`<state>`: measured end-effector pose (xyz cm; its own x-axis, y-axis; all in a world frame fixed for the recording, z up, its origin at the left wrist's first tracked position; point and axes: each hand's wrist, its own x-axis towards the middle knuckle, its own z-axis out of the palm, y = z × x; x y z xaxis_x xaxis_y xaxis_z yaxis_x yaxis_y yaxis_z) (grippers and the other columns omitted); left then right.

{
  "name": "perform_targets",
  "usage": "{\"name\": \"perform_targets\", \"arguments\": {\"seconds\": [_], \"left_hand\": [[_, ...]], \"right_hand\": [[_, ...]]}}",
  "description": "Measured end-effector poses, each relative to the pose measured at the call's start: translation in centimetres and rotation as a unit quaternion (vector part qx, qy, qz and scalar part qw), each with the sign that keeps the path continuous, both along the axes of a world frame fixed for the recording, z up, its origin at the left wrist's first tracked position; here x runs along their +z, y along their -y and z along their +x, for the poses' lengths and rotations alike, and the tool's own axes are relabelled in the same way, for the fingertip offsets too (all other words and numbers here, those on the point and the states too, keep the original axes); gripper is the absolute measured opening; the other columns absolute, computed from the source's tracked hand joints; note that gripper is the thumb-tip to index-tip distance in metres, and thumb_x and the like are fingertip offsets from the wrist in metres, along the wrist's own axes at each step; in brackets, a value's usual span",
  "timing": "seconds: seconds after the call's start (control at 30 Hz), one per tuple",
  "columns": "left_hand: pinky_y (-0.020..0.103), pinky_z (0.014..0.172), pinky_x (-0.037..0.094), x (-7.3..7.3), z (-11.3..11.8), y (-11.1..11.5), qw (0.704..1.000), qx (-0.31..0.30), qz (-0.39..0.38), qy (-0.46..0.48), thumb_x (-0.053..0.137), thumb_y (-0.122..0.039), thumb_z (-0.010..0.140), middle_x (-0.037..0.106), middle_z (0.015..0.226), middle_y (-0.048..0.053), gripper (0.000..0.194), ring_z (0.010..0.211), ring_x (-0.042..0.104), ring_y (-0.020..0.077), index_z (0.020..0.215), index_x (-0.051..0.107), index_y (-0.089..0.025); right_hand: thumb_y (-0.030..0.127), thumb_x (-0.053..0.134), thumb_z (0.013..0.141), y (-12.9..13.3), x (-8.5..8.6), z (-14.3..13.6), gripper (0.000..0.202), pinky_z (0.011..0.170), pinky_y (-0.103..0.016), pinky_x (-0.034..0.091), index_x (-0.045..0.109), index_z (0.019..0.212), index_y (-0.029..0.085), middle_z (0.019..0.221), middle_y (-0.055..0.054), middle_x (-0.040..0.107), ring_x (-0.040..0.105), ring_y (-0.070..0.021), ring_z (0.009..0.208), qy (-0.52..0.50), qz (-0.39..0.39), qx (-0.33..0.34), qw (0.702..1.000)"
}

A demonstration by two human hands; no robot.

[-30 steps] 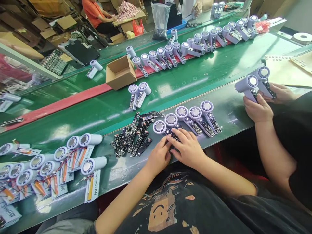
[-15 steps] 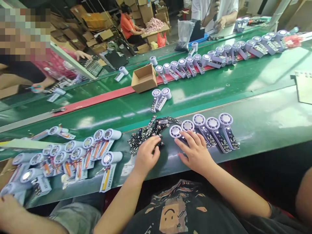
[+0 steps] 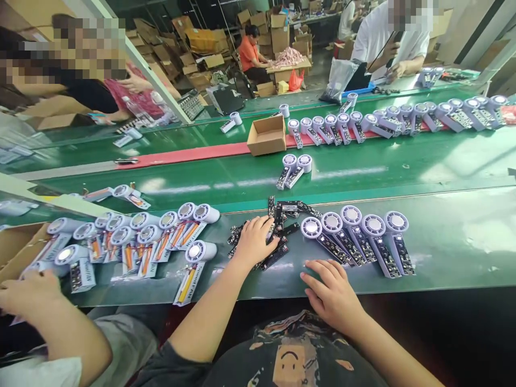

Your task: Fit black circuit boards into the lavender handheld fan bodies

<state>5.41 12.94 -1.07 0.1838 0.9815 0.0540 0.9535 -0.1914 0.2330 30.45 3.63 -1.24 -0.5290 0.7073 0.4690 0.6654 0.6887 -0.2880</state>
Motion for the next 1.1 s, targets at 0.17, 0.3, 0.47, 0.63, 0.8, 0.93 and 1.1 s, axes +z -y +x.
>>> {"name": "perform_targets", "arguments": {"seconds": [0.17, 0.3, 0.47, 0.63, 0.8, 0.93, 1.1], "left_hand": [[0.058, 0.117, 0.031, 1.1, -1.1, 0.8, 0.999, -0.033, -0.009, 0.035, 0.058, -0.043, 0.089, 0.052, 0.148, 0.011, 0.061, 0.138, 0.044, 0.0342, 0.144, 0.045, -0.021], [0.056, 0.117, 0.031, 2.9, -2.4, 3.8, 0.996, -0.032, 0.047, 0.070, 0.053, -0.047, 0.092, 0.049, 0.150, 0.013, 0.060, 0.143, 0.039, 0.0325, 0.144, 0.045, -0.019], [0.046, 0.112, 0.039, 2.5, -5.8, 11.5, 0.976, -0.003, 0.195, 0.098, 0.051, -0.030, 0.094, 0.066, 0.129, 0.010, 0.035, 0.126, 0.056, 0.0238, 0.127, 0.057, -0.022], [0.047, 0.097, 0.050, 0.0, -11.7, 15.8, 0.941, 0.266, 0.201, 0.052, 0.056, -0.027, 0.088, 0.065, 0.122, 0.018, 0.044, 0.114, 0.062, 0.0306, 0.129, 0.052, -0.015], [0.042, 0.083, 0.055, 0.0, -14.7, 15.1, 0.949, 0.307, -0.044, 0.059, 0.059, -0.032, 0.085, 0.069, 0.108, 0.014, 0.038, 0.097, 0.069, 0.0302, 0.121, 0.059, -0.017], [0.040, 0.081, 0.057, -0.3, -13.4, 15.6, 0.929, 0.308, -0.043, 0.201, 0.065, -0.034, 0.082, 0.068, 0.121, 0.018, 0.075, 0.100, 0.070, 0.0299, 0.147, 0.033, -0.015], [0.029, 0.062, 0.057, -0.5, -10.6, 17.7, 0.896, 0.232, -0.093, 0.366, 0.068, -0.025, 0.078, 0.070, 0.118, 0.013, 0.106, 0.062, 0.067, 0.0135, 0.156, -0.004, -0.020]], "right_hand": [[0.021, 0.056, 0.092, -3.3, 4.8, -0.3, 0.025, 0.096, -0.044, 0.048, 0.067, 0.114, 0.023, 0.122, -0.010, 0.066, 0.060, -0.0243, 0.111, 0.020, 0.040, 0.051, 0.998], [0.037, 0.054, 0.093, -10.7, 7.4, -4.2, 0.032, 0.097, -0.048, 0.050, 0.068, 0.119, 0.024, 0.133, -0.012, 0.060, 0.059, -0.0293, 0.116, 0.118, -0.051, 0.010, 0.992], [0.058, 0.052, 0.089, -18.1, 5.4, -11.6, 0.065, 0.083, -0.063, 0.050, 0.050, 0.144, 0.025, 0.146, -0.025, 0.046, 0.054, -0.0485, 0.122, 0.301, -0.231, -0.117, 0.918], [0.064, 0.047, 0.089, -18.6, 3.2, -14.9, 0.069, 0.086, -0.064, 0.048, 0.045, 0.148, 0.028, 0.144, -0.025, 0.047, 0.055, -0.0478, 0.121, 0.336, -0.248, -0.080, 0.905], [0.056, 0.046, 0.092, -14.1, 4.2, -14.2, 0.066, 0.099, -0.072, 0.035, 0.042, 0.148, 0.022, 0.154, -0.023, 0.037, 0.043, -0.0457, 0.132, 0.241, -0.106, -0.098, 0.960], [0.036, 0.049, 0.094, -7.1, 3.8, -12.3, 0.043, 0.106, -0.051, 0.041, 0.055, 0.136, 0.027, 0.138, -0.009, 0.059, 0.053, -0.0282, 0.125, 0.228, -0.116, 0.086, 0.963], [0.003, 0.050, 0.083, -2.8, 0.5, -9.6, 0.050, 0.104, -0.047, 0.039, 0.065, 0.125, 0.027, 0.137, -0.006, 0.061, 0.052, -0.0262, 0.125, 0.250, -0.048, 0.083, 0.964]]}}
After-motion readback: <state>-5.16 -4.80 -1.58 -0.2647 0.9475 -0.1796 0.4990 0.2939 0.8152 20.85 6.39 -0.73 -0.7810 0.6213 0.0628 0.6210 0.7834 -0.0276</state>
